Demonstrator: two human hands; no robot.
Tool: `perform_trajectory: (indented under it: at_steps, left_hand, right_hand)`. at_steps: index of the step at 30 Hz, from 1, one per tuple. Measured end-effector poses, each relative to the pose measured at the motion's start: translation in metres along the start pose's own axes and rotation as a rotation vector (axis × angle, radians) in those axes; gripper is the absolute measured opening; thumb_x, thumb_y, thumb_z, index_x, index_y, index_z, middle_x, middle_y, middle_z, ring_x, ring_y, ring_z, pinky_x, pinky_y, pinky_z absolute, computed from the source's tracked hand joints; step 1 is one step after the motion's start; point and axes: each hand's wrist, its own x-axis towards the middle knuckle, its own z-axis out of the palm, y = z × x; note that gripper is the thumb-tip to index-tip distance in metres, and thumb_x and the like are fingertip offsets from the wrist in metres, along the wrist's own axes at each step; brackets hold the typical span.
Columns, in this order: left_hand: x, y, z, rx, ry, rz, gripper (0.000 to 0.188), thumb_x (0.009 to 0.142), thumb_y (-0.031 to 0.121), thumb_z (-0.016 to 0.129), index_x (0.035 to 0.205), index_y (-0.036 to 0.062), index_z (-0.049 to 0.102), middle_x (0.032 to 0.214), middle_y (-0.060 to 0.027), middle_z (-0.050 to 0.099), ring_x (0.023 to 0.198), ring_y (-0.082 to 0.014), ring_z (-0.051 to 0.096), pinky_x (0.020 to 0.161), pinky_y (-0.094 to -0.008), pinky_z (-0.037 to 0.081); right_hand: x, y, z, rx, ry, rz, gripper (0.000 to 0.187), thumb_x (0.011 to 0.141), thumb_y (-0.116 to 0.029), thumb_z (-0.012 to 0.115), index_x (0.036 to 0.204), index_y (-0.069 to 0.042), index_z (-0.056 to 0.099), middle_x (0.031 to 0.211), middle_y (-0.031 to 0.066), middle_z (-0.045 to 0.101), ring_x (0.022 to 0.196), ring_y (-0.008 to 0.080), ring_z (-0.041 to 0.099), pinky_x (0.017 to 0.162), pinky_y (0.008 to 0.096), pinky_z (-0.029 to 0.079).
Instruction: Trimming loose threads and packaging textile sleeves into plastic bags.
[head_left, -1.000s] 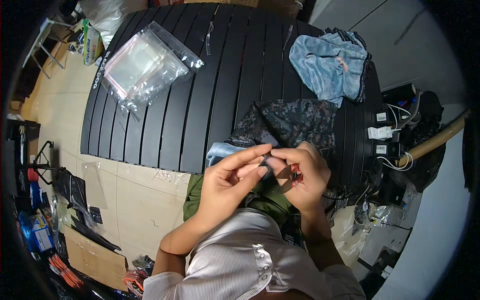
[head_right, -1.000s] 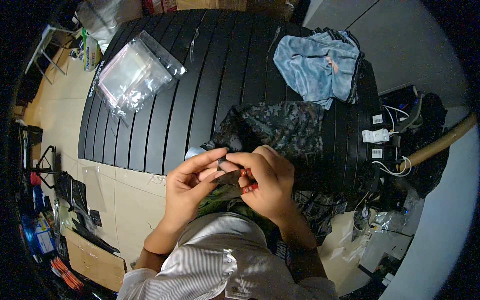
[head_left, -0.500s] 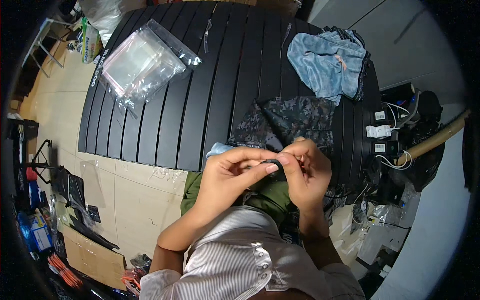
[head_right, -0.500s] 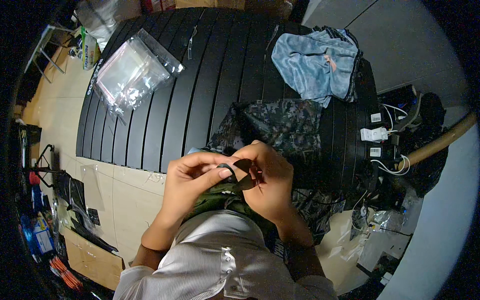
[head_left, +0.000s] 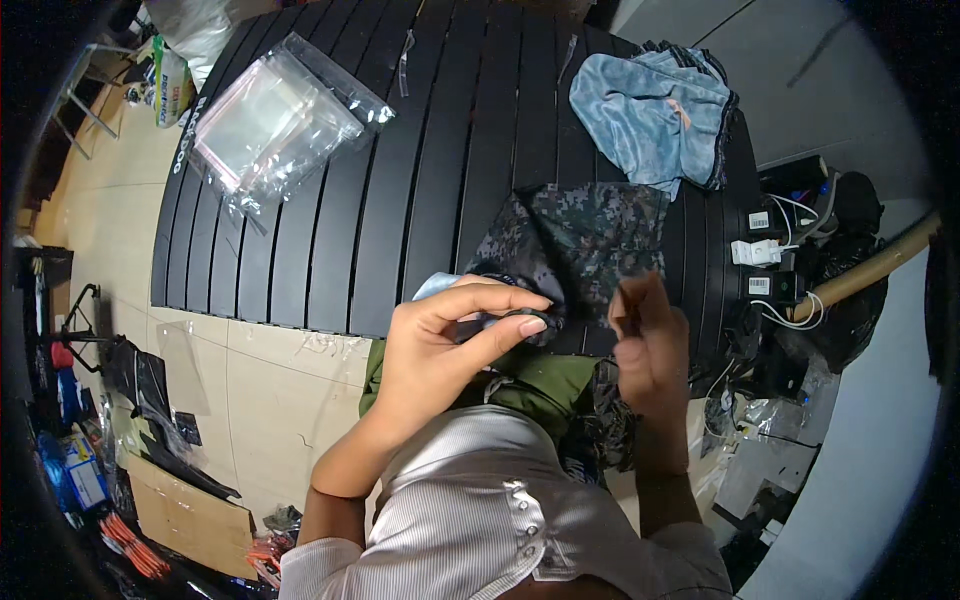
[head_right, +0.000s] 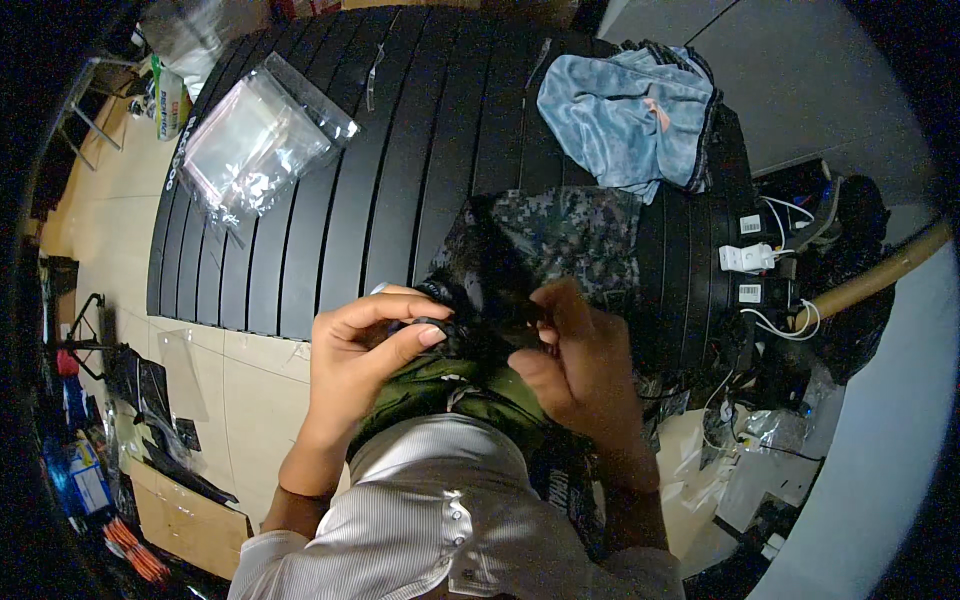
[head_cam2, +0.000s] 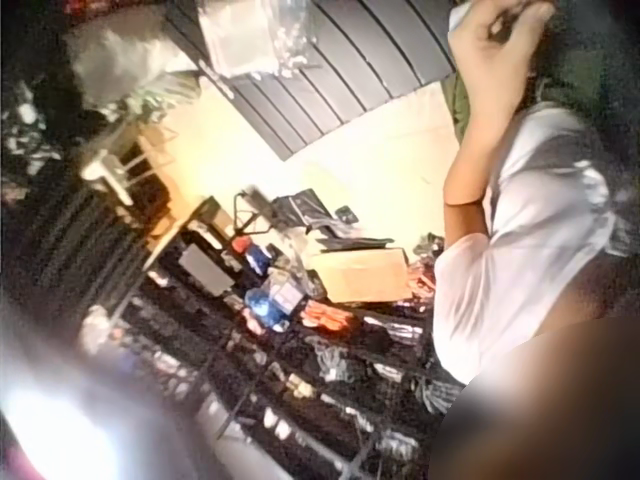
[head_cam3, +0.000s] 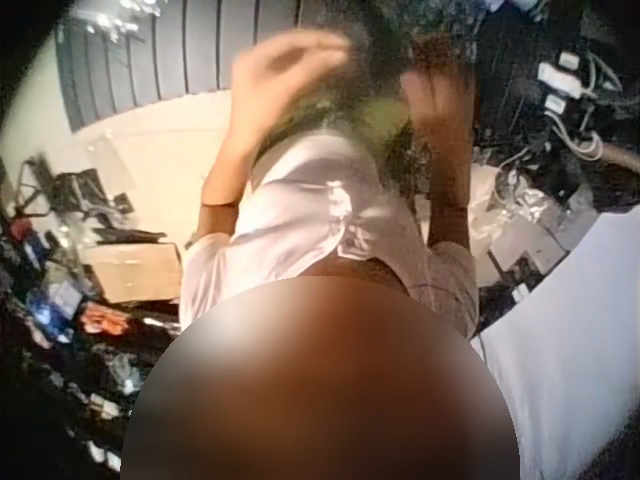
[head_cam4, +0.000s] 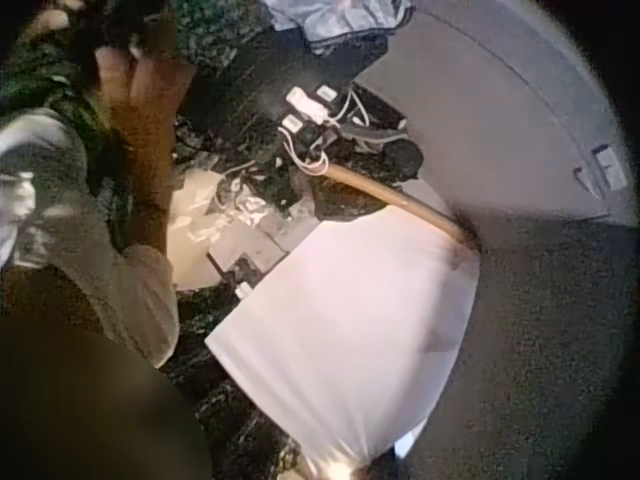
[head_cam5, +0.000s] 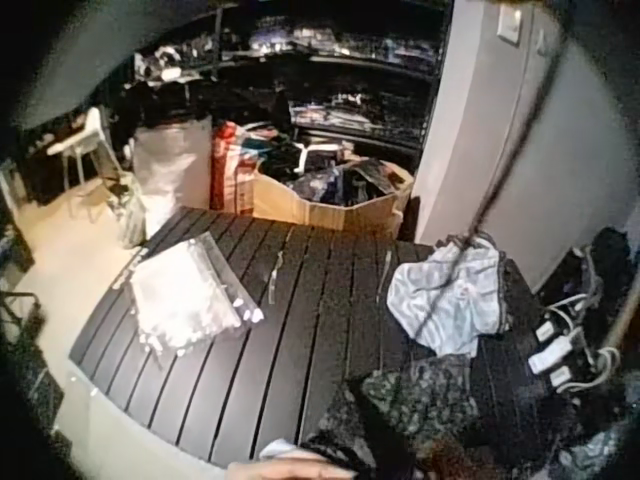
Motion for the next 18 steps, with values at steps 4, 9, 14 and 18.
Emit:
perform_trajectory:
  at_steps: [4,9,14,18]
  left_hand:
    - [0.003,-0.001,0.0,0.088,0.009,0.078,0.019,0.075,0.0,0.065,0.094,-0.0005,0.067,0.087,-0.0081,0.064,0.082,-0.0133,0.057,0.073,-0.023,0.044]
    - [0.003,-0.003,0.002,0.196,-0.002,0.165,0.022,0.073,-0.005,0.064,0.096,-0.0042,0.065,0.092,-0.0121,0.064,0.088,-0.0195,0.057,0.078,-0.0265,0.043]
    - [0.002,-0.004,0.003,0.218,-0.005,0.183,0.022,0.074,-0.005,0.063,0.096,-0.004,0.065,0.093,-0.0123,0.064,0.089,-0.0191,0.056,0.077,-0.0262,0.044]
    - [0.0,-0.003,0.003,0.235,0.017,0.169,0.022,0.075,-0.004,0.063,0.098,-0.0033,0.065,0.093,-0.012,0.064,0.09,-0.0184,0.056,0.077,-0.0256,0.044]
  right_hand:
    - [-0.003,-0.006,-0.005,-0.369,-0.108,-0.084,0.038,0.073,-0.032,0.067,0.081,0.0,0.049,0.057,0.0042,0.043,0.049,0.013,0.044,0.048,0.0249,0.036]
    - [-0.005,-0.015,0.001,-0.305,-0.092,-0.145,0.032,0.07,-0.023,0.07,0.08,0.0,0.051,0.054,0.006,0.045,0.046,0.0196,0.048,0.047,0.0278,0.04]
    - [-0.005,-0.016,0.008,-0.343,-0.077,-0.193,0.031,0.071,-0.022,0.072,0.077,-0.002,0.05,0.054,0.0047,0.045,0.045,0.017,0.049,0.046,0.0265,0.04]
    - [-0.006,-0.015,0.008,-0.421,-0.05,-0.237,0.031,0.07,-0.022,0.073,0.076,-0.003,0.048,0.054,0.0037,0.045,0.045,0.0154,0.049,0.046,0.0244,0.04]
